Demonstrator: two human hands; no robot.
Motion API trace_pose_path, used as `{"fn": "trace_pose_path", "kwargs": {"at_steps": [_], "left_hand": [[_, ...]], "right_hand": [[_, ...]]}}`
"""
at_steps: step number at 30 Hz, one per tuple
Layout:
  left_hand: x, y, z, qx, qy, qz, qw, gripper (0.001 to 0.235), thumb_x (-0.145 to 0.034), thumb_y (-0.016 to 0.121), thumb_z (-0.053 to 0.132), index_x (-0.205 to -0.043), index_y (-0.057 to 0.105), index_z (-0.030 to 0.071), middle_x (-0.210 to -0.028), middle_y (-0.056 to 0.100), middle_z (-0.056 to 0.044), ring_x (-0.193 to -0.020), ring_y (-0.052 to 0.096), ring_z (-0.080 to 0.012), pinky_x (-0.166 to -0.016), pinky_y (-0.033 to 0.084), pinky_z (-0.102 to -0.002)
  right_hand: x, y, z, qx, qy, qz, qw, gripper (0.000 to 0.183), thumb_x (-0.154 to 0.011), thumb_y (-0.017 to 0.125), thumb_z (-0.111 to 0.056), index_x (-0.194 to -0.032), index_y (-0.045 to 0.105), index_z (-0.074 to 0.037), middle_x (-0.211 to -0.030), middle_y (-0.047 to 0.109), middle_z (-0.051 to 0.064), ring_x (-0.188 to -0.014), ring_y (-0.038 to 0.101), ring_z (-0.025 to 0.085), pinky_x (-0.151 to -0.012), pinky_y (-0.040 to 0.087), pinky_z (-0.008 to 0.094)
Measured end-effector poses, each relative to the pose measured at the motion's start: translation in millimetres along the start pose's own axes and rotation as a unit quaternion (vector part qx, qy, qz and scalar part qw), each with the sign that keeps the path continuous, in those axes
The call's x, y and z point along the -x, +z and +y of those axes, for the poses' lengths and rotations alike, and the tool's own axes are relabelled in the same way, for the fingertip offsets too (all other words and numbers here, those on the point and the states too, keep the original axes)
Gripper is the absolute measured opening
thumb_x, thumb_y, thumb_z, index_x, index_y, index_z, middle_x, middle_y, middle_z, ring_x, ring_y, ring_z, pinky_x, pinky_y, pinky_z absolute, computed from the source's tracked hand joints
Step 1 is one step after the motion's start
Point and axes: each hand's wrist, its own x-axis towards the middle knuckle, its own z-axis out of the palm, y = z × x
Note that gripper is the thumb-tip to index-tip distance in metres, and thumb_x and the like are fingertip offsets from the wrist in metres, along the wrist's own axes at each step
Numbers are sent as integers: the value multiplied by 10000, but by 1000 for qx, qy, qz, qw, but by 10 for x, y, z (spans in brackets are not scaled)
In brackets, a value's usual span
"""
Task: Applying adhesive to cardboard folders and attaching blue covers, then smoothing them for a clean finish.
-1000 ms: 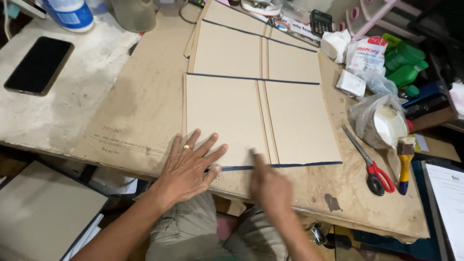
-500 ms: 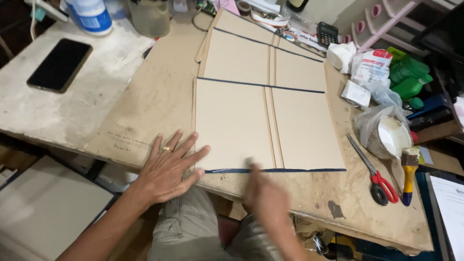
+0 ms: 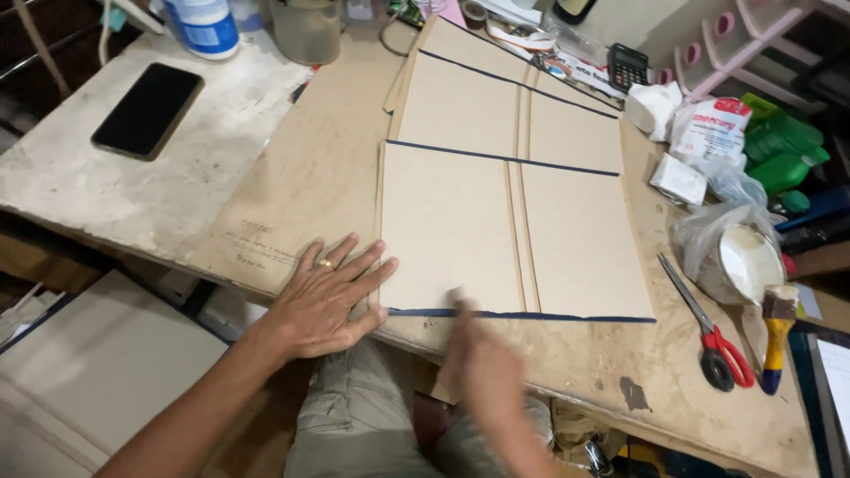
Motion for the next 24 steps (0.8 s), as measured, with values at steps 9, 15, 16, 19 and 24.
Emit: {"fn": "trace_pose_path", "kwargs": {"at_steps": [9,15,16,19,24], "left_hand": [[13,13,-75,-17,57,27,998,760,-944,505,451,-1632,237,273,-1707,180,-14,-1560,82,-307,-1185,3,-578],[45,30,-59,0,47,46,998,706,-985,453,532,-1618,283,270,-1693,229,-11,-1554,122,-320,-1187,22,-593],[52,34,-57,-7,44,50,998,703,-988,449,553,-1613,295,271,-1695,227,2,-1555,119,-312,-1181,42,-599],[44,256,-168,-113,77,142,980,749,-990,409,620,-1648,261,294,-1718,204,40,-1581,105,-263,-1214,48,-544],[22,308,-213,-323,75,253,909,810,-982,252,774,-1678,171,368,-1745,148,111,-1625,81,-195,-1287,40,-459]], "right_hand": [[-49,176,-321,16,-46,-103,993,815,-883,633,-695,-1490,446,-183,-786,732,57,-532,694,294,-419,517,493],[-23,225,239,43,19,-28,998,214,-1091,465,-199,-1240,584,-103,-454,509,-43,-285,382,77,-221,297,211],[42,328,126,35,29,-114,992,516,-925,571,-283,-1422,459,-200,-611,625,-25,-467,545,167,-377,410,310],[143,299,-325,1,-24,-122,992,716,-858,603,-302,-1539,397,-223,-822,733,28,-637,708,318,-478,518,477],[55,154,210,27,-33,-83,996,724,-889,620,-96,-1561,414,-267,-955,781,47,-502,666,236,-414,534,415]]}}
